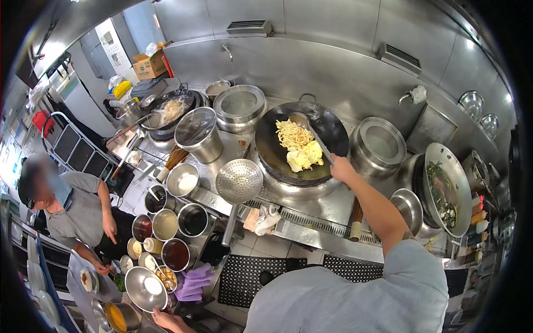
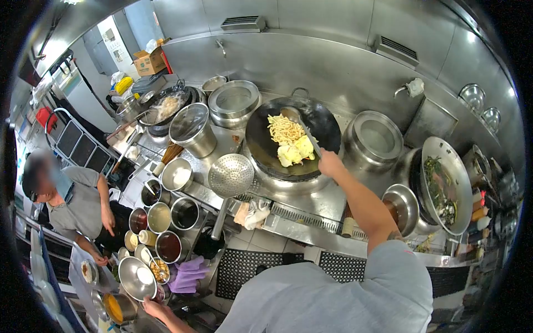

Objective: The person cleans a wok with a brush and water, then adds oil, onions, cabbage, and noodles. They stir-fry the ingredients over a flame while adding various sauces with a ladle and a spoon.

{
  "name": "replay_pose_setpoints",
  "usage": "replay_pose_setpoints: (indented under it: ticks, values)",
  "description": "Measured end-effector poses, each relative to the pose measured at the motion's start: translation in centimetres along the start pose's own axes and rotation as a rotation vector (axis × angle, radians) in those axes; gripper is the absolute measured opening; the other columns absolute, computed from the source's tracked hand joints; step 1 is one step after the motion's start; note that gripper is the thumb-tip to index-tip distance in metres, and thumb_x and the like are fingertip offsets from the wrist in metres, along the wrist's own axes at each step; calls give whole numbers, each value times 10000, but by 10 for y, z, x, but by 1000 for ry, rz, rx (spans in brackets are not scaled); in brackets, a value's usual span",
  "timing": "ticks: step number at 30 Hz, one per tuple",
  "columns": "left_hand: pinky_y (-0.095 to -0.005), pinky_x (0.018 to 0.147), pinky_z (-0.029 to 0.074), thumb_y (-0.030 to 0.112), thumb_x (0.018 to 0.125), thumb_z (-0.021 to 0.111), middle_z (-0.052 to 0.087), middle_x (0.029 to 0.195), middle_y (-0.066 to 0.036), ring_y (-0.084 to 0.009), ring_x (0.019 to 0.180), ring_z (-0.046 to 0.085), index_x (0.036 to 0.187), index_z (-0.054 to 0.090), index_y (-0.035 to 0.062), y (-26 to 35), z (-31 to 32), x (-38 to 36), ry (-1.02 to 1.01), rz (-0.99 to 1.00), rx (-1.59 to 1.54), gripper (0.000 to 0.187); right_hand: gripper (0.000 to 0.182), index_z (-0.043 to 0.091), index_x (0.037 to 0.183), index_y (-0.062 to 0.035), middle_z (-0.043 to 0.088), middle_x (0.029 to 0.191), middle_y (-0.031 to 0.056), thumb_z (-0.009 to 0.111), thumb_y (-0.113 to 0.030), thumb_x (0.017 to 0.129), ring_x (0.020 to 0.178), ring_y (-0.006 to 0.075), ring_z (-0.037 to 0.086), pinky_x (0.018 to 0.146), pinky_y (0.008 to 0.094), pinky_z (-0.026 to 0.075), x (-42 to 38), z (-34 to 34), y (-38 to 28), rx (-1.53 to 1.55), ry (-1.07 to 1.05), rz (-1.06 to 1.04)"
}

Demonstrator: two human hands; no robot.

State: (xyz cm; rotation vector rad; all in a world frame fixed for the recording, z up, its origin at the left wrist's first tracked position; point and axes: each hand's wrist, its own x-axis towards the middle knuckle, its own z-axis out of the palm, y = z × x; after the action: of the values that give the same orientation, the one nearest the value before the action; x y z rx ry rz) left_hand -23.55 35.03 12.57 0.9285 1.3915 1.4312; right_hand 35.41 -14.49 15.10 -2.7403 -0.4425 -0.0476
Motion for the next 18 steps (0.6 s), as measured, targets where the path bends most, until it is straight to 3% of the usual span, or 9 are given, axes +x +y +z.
replay_pose_setpoints:
  ticks: [2,5,10,12,14,15,17,18]
  values:
    - [-265,474,371,86,782,541,556,708,-36,-135,511,475,832,547,5,-8,-6,2,-65,-11,91,95,417,524,1212,15,646,955,300,518,-75,805,901,434,641,807,505,514,-19,-12,-4,-100,-112,14]
    - [-261,465,377,86,775,546,572,721,-53,-138,527,509,844,560,-3,2,2,-31,-75,-65,93,113,415,518,1214,-3,653,862,269,518,-77,805,833,440,647,758,524,517,-61,-59,4,-181,-172,-6]
    - [-265,462,364,97,771,554,564,708,-56,-145,543,507,825,551,6,5,28,-76,9,-63,20,106,524,472,1334,-34,656,865,262,536,-104,818,803,431,649,736,513,518,-125,-117,-8,-314,-334,1]
    - [-266,461,356,101,769,557,559,706,-53,-144,547,501,820,548,12,0,31,-79,45,-85,14,103,546,447,1365,-32,660,874,249,510,-77,824,814,416,656,743,505,525,-120,-104,0,-342,-353,-11]
    - [-304,559,384,147,762,582,599,863,-59,-170,709,537,962,581,24,-19,29,-69,-80,-133,93,234,568,423,1395,-29,663,884,235,484,-50,831,826,402,664,751,496,531,-107,-81,12,-370,-379,-27]
    - [-312,578,389,155,751,592,596,863,-51,-173,754,553,971,580,28,-22,30,-67,-88,-167,119,254,558,428,1389,-26,666,888,229,488,-51,835,828,396,665,751,495,532,-94,-65,21,-386,-302,-23]
    - [-308,585,415,120,752,574,595,853,-57,-180,723,560,908,578,25,-11,43,-80,-69,-157,67,183,548,434,1383,-23,668,892,223,491,-52,838,831,391,666,750,493,533,-81,-53,30,-398,-236,-56]
    - [-321,585,438,83,755,563,595,849,-68,-181,706,559,852,579,24,-4,48,-91,-111,-155,-37,115,491,479,1334,-16,666,914,235,501,-76,848,841,401,662,756,500,530,-71,-45,30,-374,-193,42]
